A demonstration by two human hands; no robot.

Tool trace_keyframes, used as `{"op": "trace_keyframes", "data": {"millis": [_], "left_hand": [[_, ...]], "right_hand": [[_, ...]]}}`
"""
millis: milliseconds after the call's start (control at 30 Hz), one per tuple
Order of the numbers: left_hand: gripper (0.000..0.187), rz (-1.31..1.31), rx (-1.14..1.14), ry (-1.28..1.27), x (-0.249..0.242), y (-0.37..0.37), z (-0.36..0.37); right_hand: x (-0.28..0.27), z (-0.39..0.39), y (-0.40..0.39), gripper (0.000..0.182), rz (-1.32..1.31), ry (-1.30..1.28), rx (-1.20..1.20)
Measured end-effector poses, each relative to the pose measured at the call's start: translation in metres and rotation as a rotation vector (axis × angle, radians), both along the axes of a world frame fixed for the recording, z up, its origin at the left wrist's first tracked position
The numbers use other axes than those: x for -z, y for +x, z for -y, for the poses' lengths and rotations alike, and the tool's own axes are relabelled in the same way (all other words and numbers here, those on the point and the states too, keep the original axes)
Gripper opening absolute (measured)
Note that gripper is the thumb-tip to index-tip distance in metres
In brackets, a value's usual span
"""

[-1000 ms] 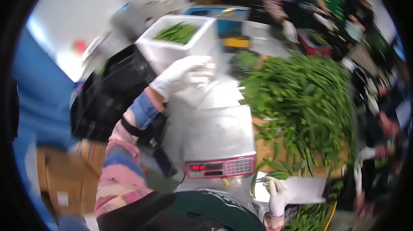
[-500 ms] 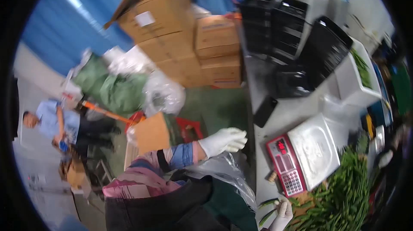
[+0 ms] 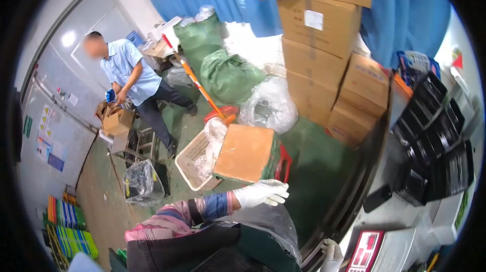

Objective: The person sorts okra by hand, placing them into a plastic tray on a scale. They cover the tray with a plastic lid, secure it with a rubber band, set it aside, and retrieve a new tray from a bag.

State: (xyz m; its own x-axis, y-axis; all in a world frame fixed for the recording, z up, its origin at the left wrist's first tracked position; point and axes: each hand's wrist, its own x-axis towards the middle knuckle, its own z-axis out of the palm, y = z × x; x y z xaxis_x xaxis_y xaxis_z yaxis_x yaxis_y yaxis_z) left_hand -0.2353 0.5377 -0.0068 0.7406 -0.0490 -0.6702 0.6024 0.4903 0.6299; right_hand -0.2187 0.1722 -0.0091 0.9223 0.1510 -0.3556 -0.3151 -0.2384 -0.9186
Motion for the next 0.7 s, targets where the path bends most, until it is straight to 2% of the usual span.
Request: {"op": "trace_keyframes", "data": {"millis": [100,200,233,333,467,567,600,700], "left_hand": [[0.037,0.054,-0.161,-0.025,-0.004,0.003,-0.07],[0.036,0.068,-0.29,-0.031,0.016,-0.004,-0.118],[0.036,0.002,-0.34,-0.012,0.024,-0.004,-0.131],[0.036,-0.041,-0.378,0.141,0.036,0.001,-0.148],[0.037,-0.156,-0.252,0.203,0.059,0.025,-0.159],[0.046,0.095,-0.043,0.643,0.122,0.047,-0.161],[0.058,0.066,0.03,0.74,0.092,0.065,-0.163],[0.066,0.188,0.134,1.066,0.114,0.118,-0.171]], "right_hand": [[0.005,-0.056,0.036,0.035,0.007,-0.013,-0.111],[0.004,-0.109,0.076,0.031,0.042,-0.061,-0.236],[-0.011,-0.128,0.087,0.026,0.035,-0.039,-0.286],[-0.016,-0.165,0.106,0.026,0.053,-0.044,-0.326],[-0.013,-0.196,0.122,0.029,0.045,-0.091,-0.385],[0.001,-0.204,0.137,0.03,0.027,-0.112,-0.456],[0.007,-0.206,0.143,0.031,0.032,-0.117,-0.485],[0.017,-0.214,0.171,0.031,-0.143,-0.105,-0.46]]}}
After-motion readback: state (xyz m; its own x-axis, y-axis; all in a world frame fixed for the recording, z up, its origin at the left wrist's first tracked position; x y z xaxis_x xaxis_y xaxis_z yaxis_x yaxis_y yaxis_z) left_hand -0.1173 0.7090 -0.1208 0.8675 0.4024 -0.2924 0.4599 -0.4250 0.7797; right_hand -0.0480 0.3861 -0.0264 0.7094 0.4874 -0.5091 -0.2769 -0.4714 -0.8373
